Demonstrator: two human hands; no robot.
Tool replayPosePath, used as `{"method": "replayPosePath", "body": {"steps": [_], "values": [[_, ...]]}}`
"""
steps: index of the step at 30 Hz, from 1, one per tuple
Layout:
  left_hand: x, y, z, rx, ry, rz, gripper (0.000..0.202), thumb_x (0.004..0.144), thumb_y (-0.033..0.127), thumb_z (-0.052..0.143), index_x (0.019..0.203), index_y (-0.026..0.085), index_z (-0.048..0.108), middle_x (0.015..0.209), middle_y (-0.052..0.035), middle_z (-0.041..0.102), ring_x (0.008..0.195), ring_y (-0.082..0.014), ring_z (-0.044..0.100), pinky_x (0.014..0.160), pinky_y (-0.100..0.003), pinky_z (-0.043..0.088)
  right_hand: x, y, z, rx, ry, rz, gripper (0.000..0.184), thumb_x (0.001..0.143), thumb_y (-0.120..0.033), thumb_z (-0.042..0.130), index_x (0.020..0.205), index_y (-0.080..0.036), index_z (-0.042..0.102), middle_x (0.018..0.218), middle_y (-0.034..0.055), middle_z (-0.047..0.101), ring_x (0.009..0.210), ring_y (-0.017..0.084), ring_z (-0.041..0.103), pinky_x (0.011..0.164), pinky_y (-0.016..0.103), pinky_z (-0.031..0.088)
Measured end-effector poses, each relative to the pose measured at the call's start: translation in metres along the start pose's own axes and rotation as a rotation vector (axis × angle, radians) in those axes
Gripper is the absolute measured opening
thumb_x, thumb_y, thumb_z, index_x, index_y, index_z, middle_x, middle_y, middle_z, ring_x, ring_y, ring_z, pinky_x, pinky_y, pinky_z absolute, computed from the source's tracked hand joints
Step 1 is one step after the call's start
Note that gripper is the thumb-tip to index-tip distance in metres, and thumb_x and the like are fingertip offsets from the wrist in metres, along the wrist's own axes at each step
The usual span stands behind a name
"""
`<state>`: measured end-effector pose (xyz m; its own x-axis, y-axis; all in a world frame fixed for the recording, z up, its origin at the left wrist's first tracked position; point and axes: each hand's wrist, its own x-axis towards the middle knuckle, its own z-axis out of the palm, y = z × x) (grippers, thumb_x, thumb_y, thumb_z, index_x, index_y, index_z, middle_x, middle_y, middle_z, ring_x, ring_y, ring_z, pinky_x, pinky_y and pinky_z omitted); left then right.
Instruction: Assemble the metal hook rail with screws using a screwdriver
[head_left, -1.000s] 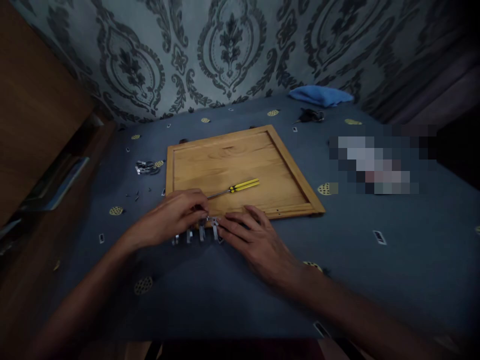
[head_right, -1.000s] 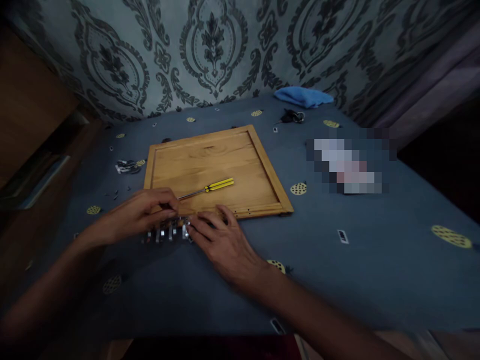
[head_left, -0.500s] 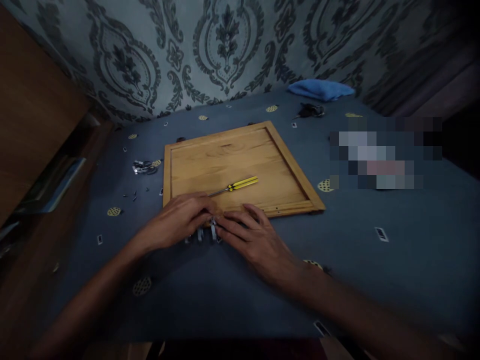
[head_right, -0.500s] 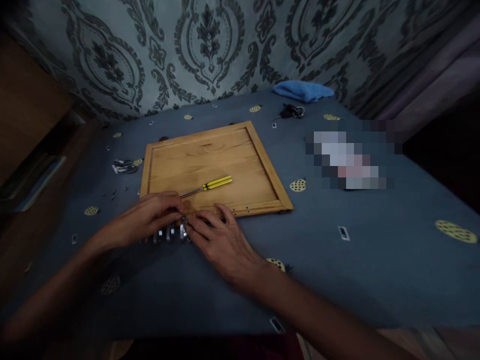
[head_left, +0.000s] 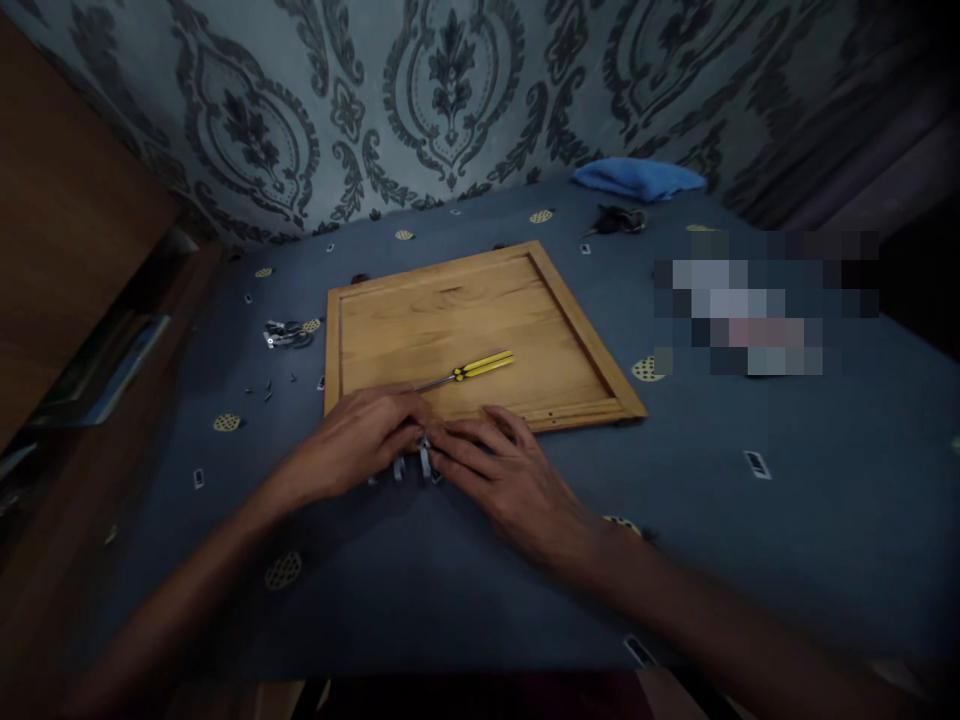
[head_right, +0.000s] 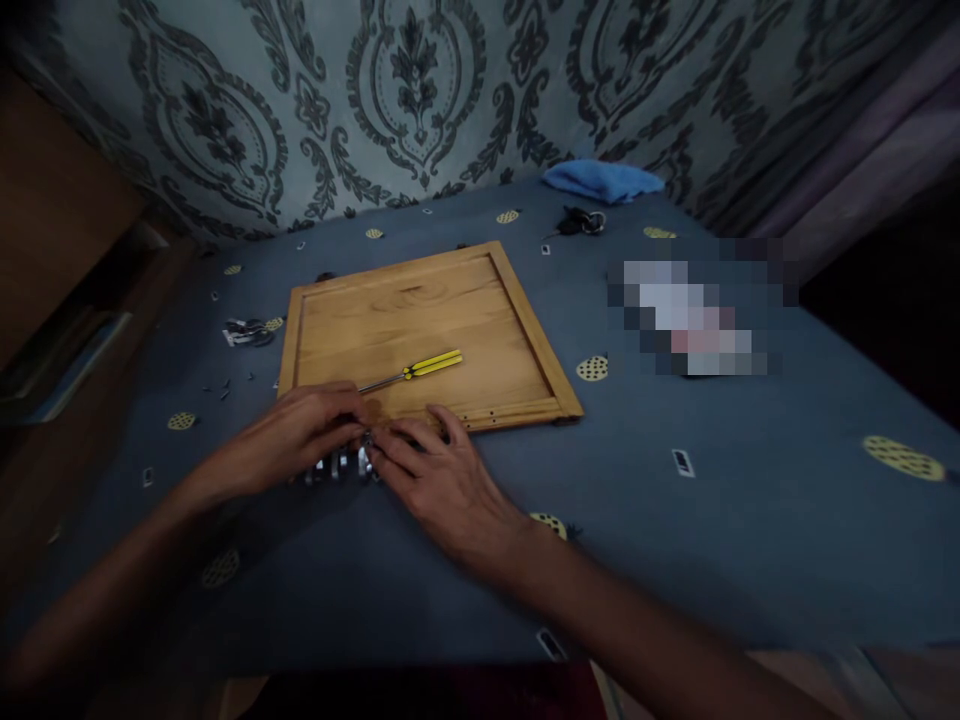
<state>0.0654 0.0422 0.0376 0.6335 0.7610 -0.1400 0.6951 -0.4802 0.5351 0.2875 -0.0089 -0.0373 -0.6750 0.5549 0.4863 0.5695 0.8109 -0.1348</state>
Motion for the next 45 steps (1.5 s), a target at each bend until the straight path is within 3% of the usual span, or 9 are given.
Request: {"method": "replayPosePath", "body": {"steps": [17,23,27,34,38,45], "values": [[0.001,0.003,0.003,0.107,0.002,-0.002,0.016,0.103,0.016,0.056,0.108,0.020,0.071,0.108,-0.0050,0.074,0.101,-0.0221,0.070,0.087,-0.033,0.050,-0.001,0.001,0.000,0.010,-0.016,0.000,0.028,0.102,-0.011,0.056,0.125,-0.019,0.071,0.135,0.0078,0.075,0.122,0.025,0.062,0.110,0.054,0.042],[-0.002,0.005,-0.001,0.086,0.035,0.000,0.019,0.107,0.023,0.051,0.103,0.019,0.070,0.099,-0.0040,0.071,0.094,-0.0203,0.068,0.082,-0.031,0.049,0.001,0.001,-0.002,-0.005,-0.019,0.000,0.029,0.103,-0.011,0.055,0.126,-0.021,0.071,0.135,0.0061,0.075,0.121,0.023,0.062,0.110,0.051,0.042],[-0.014,0.006,-0.003,0.054,0.081,-0.020,0.025,0.109,0.037,0.052,0.107,0.018,0.068,0.100,-0.0047,0.069,0.094,-0.0211,0.066,0.082,-0.032,0.049,0.001,0.001,-0.003,0.013,-0.020,-0.004,0.034,0.100,-0.009,0.058,0.129,-0.021,0.070,0.133,0.0071,0.075,0.122,0.025,0.062,0.110,0.052,0.042],[-0.032,0.001,0.022,0.171,0.194,0.033,0.046,0.090,0.061,0.072,0.111,0.021,0.065,0.115,-0.0082,0.069,0.110,-0.0289,0.062,0.093,-0.043,0.051,-0.001,0.002,-0.001,0.042,-0.040,0.005,0.035,0.101,-0.012,0.058,0.131,-0.023,0.071,0.132,0.0085,0.075,0.123,0.027,0.060,0.111,0.055,0.042],[-0.031,-0.001,0.035,0.237,0.248,0.031,0.048,0.085,0.061,0.078,0.108,0.020,0.066,0.116,-0.0090,0.070,0.109,-0.0299,0.063,0.093,-0.044,0.052,0.000,0.002,0.000,0.036,-0.033,0.007,0.029,0.103,-0.016,0.057,0.128,-0.023,0.071,0.133,0.0082,0.075,0.123,0.026,0.060,0.111,0.052,0.041],[-0.029,0.003,0.039,0.230,0.265,-0.012,0.040,0.084,0.050,0.084,0.101,0.020,0.066,0.113,-0.0078,0.071,0.108,-0.0290,0.064,0.093,-0.044,0.050,-0.002,0.001,0.001,0.041,-0.044,0.017,0.036,0.099,-0.011,0.060,0.132,-0.021,0.069,0.132,0.0076,0.075,0.125,0.025,0.060,0.114,0.053,0.040]]}}
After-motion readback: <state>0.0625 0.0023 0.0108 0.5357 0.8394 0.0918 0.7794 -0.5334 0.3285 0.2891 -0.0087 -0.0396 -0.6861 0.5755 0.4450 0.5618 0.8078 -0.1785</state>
